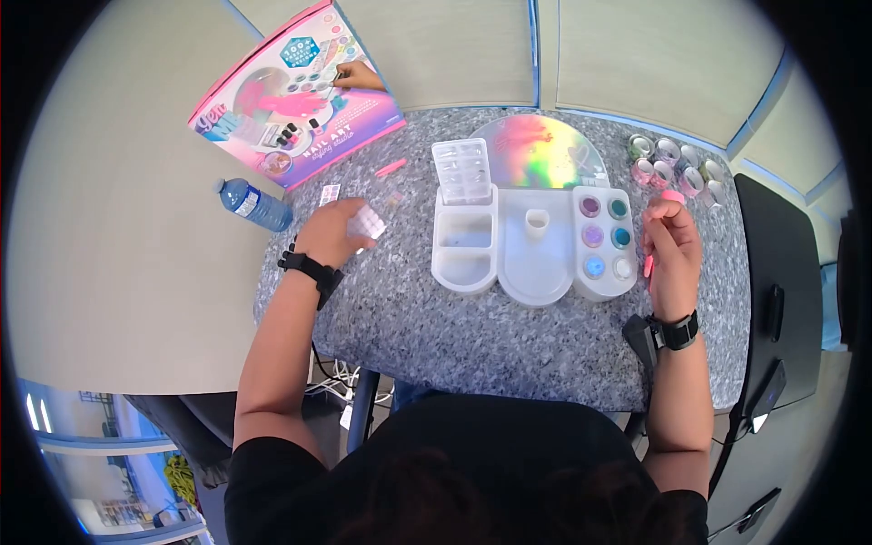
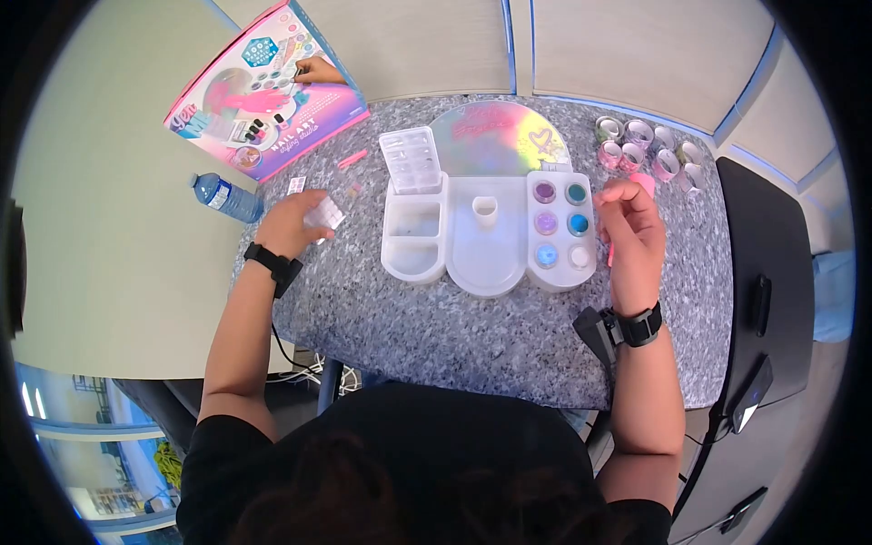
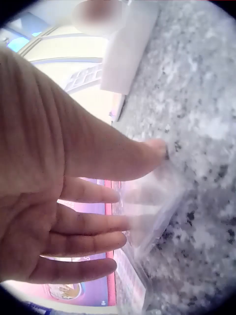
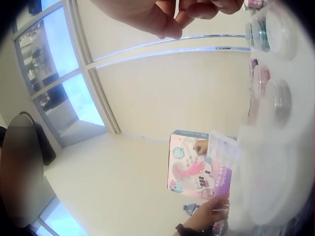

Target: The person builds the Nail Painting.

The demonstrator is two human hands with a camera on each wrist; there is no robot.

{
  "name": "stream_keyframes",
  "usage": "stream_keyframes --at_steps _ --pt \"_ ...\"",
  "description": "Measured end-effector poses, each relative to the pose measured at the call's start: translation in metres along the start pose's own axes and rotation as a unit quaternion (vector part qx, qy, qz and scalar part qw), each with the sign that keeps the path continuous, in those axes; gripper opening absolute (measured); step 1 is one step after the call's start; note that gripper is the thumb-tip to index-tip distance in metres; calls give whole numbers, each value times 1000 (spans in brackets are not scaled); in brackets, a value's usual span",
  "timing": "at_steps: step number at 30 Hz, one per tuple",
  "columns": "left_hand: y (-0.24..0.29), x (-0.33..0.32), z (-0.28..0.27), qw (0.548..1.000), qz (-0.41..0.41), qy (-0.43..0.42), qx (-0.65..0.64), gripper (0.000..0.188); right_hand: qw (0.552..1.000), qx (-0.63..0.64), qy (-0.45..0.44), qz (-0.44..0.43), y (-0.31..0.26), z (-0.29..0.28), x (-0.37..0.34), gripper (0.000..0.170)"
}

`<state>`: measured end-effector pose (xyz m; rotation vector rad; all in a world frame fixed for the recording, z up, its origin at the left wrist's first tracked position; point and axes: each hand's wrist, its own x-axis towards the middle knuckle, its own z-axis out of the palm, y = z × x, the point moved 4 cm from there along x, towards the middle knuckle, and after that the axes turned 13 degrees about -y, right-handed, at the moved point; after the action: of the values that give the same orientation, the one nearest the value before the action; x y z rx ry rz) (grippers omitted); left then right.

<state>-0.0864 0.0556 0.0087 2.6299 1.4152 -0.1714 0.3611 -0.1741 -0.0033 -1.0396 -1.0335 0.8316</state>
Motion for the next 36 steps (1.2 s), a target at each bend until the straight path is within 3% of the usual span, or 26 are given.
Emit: stream_keyframes --at_steps 3,5,9,11,12,13,15,16,18,21,23,25,28,36 --pt "18 -1 -8 995 22 -41 -84 66 1000 -1 0 2 -2 4 -1 4" --pt "25 1 -12 986 30 -75 -149 45 1000 -1 3 -3 -3 5 0 4" --pt "22 7 -23 985 38 -128 -110 31 1000 -8 20 -3 -3 2 -1 3" --pt "36 -2 -47 986 76 -19 -147 21 1000 -14 20 -6 -4 0 0 3" --pt "40 -4 -53 968 86 42 -232 11 1000 -12 23 -1 -2 -2 0 3" --pt "49 -1 -56 969 84 45 -228 11 1000 -8 24 4 1 -2 1 3" --pt "63 3 -59 888 81 109 -440 11 1000 -4 18 3 9 -9 1 2" --pt "68 10 -55 888 72 117 -439 11 1000 -4 16 2 12 -11 3 2" --pt "79 22 -48 896 152 145 -391 14 1000 -3 13 -4 9 -6 5 3" --pt "101 28 -44 923 93 130 -351 17 999 -19 36 -2 7 -8 4 3" --pt "103 41 -28 913 100 125 -376 23 1000 -19 11 2 9 -10 4 3" --pt "114 36 -31 941 72 152 -295 22 1000 -14 8 6 8 -11 3 3" --pt "126 32 -31 946 90 186 -251 21 999 -33 12 8 9 -10 4 4" --pt "120 38 -5 924 54 216 -312 20 1000 -17 6 3 11 -9 5 4"
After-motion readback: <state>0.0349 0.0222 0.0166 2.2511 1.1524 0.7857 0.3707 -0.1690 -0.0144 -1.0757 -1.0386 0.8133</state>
